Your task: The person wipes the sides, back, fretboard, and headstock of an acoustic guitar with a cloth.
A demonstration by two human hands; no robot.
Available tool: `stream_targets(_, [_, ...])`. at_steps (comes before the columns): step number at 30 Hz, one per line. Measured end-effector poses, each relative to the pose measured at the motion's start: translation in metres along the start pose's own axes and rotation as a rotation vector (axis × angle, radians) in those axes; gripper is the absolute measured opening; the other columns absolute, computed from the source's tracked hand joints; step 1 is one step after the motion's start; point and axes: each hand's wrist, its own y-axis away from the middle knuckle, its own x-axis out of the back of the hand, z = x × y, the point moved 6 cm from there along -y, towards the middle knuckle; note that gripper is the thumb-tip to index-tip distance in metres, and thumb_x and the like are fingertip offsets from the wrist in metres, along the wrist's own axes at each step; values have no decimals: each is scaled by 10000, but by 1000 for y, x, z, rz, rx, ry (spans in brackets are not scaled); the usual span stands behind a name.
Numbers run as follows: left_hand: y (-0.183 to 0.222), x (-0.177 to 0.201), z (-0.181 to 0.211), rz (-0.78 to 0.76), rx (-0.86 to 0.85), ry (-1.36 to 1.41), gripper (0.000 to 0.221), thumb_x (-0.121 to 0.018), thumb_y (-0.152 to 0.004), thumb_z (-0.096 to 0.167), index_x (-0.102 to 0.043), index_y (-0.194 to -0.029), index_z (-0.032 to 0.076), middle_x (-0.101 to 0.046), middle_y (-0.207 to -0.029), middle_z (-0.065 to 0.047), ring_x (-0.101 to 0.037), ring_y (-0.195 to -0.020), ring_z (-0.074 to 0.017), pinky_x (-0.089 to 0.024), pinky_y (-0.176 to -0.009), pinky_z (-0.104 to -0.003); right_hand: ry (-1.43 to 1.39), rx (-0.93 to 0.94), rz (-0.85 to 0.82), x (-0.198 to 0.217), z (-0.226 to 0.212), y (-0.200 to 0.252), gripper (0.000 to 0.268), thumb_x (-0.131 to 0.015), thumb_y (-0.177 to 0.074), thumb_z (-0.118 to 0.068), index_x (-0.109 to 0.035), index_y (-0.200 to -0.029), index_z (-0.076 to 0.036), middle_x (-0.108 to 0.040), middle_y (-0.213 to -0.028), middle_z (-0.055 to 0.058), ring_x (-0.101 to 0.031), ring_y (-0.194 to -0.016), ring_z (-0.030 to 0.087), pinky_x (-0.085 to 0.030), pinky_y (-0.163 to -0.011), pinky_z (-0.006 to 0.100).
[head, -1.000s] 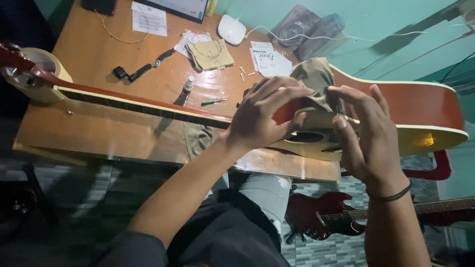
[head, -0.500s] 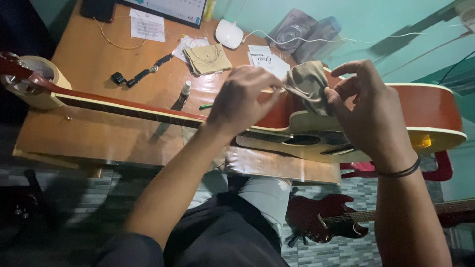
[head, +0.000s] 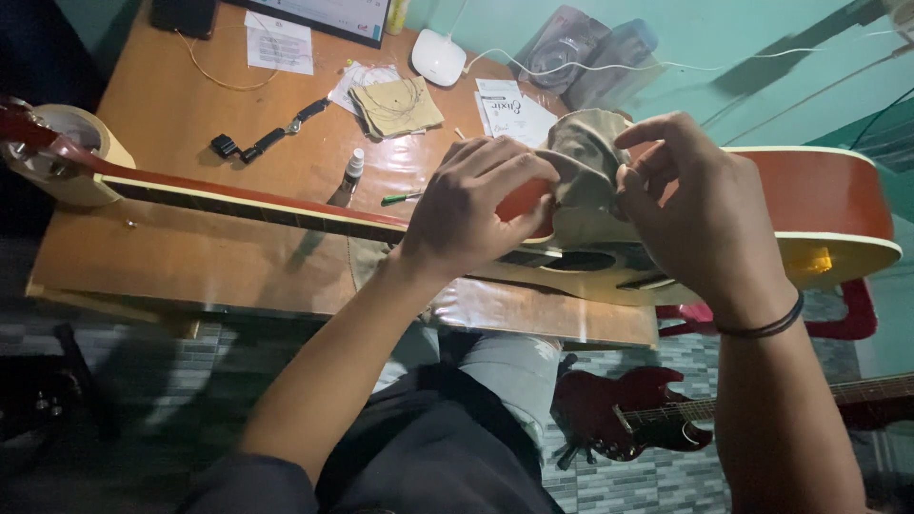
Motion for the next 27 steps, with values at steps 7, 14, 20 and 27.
stream_targets(7, [4,0,-1,4,-60,90,66,-700,-927,81,-662,-973,51,-680,-970,-103,-649,-905,-248,-575,-887,-434,-17,35,-2,1,-1,1,242,-654,-1018,-41,-659,-1259,-22,-739,-848,99,-683,-729,235,-529,-657,398])
stream_targets(14, [-7,3,15,68,32,323,202,-559,-890,59,-603,-1087,47,-660,-1040,-144,-658,-1005,-303,-562,-888,-421,-52,21,21,1,5,6,299,-679,-974,-26,-617,-1265,-51,-701,-836,84,-647,-705,219,-497,-656,379])
stream_targets(20, [-27,-40,42,-290,473,118,876,-324,-982,615,-204,-1569,-24,-262,-1675,-262,-280,-1550,-422,-367,-1197,-607,10,191,261,1,16,38,260,-605,-1132,-219,-552,-1220,21,-625,-1030,181,-614,-844,267,-515,-684,380])
stream_targets(27, [-25,-59,44,-143,461,159,931,-455,-1002,527,-132,-1551,-152,-98,-1667,-360,-101,-1597,-430,-167,-1311,-490,140,68,229,-45,42,75,648,-385,-1106,-399,-285,-1612,-7,-252,-1684,203,-200,-1572,372,-121,-1267,577])
